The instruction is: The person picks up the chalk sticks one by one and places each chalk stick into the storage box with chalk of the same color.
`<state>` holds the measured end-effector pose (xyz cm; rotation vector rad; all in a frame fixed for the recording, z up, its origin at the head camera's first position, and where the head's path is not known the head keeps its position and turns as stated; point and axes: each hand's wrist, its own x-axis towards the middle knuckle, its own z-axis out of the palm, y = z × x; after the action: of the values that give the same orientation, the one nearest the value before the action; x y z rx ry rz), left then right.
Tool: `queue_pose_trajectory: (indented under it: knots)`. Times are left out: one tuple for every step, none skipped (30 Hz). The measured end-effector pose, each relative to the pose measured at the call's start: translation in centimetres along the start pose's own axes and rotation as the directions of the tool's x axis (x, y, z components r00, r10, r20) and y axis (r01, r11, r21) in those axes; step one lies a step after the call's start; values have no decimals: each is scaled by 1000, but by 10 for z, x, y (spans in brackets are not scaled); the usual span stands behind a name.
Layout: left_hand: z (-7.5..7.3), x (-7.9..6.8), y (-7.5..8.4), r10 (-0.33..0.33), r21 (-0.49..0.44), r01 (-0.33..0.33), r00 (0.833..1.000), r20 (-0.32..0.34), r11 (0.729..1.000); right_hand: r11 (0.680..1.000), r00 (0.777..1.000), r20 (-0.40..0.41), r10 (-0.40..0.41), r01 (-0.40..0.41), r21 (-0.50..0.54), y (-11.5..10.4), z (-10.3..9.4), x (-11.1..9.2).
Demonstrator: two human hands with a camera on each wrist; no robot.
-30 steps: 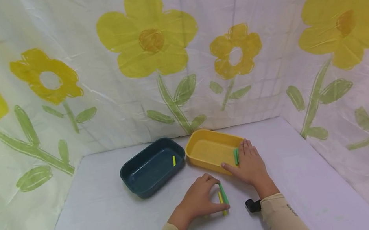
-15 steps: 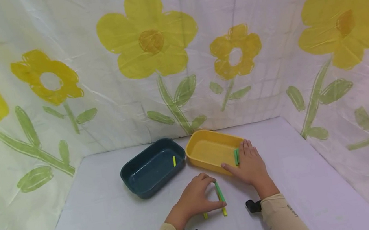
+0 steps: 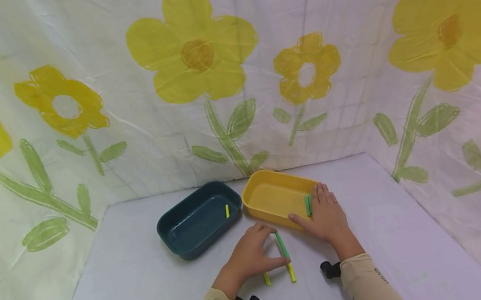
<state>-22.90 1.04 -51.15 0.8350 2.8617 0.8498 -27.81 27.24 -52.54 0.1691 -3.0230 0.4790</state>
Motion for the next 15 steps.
queue_pose_trajectory:
  knots:
    - [0, 0, -1, 1, -6, -1, 1000, -5, 1000, 1000, 1000, 1, 0, 0, 0, 0, 0, 0]
    - [0, 1, -1, -2, -9, 2, 1000, -6, 1000, 1000, 1000, 0, 0, 0, -2, 0, 0, 0]
    - [0, 1, -1, -3, -14, 2, 1000, -9, 1000, 1000, 1000, 0, -1, 1, -3, 0, 1, 0]
    - [0, 2, -2, -3, -20, 3, 1000, -10, 1000, 1000, 1000, 0, -1, 1, -5, 0, 1, 0]
    - [0, 2, -2, -2, -27, 2, 1000, -15, 1000, 1000, 1000, -1, -1, 1, -6, 0, 1, 0]
    - [1, 2, -2, -2, -30, 2, 1000, -16, 1000, 1000, 1000, -2, -1, 1, -5, 1, 1, 0]
    - [1, 3, -3, -2, -32, 1, 1000, -20, 999, 1000, 1000, -3, -1, 1, -5, 1, 2, 0]
    - [1, 3, -3, -2, -36, 1, 1000, -23, 999, 1000, 1000, -4, -2, 2, -6, 1, 2, 0]
    - [1, 3, -3, 0, -41, -1, 1000, -29, 999, 1000, 1000, -3, -2, 2, -6, 1, 2, 0]
    - [2, 4, -4, 5, -42, -7, 999, -37, 999, 1000, 1000, -5, -2, 2, -5, 1, 2, 0]
    - [1, 5, -4, 9, -46, -11, 999, -45, 999, 1000, 1000, -6, -2, 2, -4, 1, 2, 1]
    - [2, 5, -5, 12, -48, -14, 999, -53, 999, 1000, 1000, -8, -2, 2, -4, 1, 2, 1]
    - [1, 6, -6, 10, -49, -13, 998, -59, 999, 1000, 1000, -9, -2, 2, -5, 1, 2, 0]
    - [1, 7, -6, 10, -52, -13, 998, -65, 999, 1000, 1000, -9, -1, 1, -5, 2, 2, 1]
    - [0, 7, -6, 10, -50, -13, 997, -70, 999, 1000, 1000, -10, -1, 0, -5, 2, 2, 1]
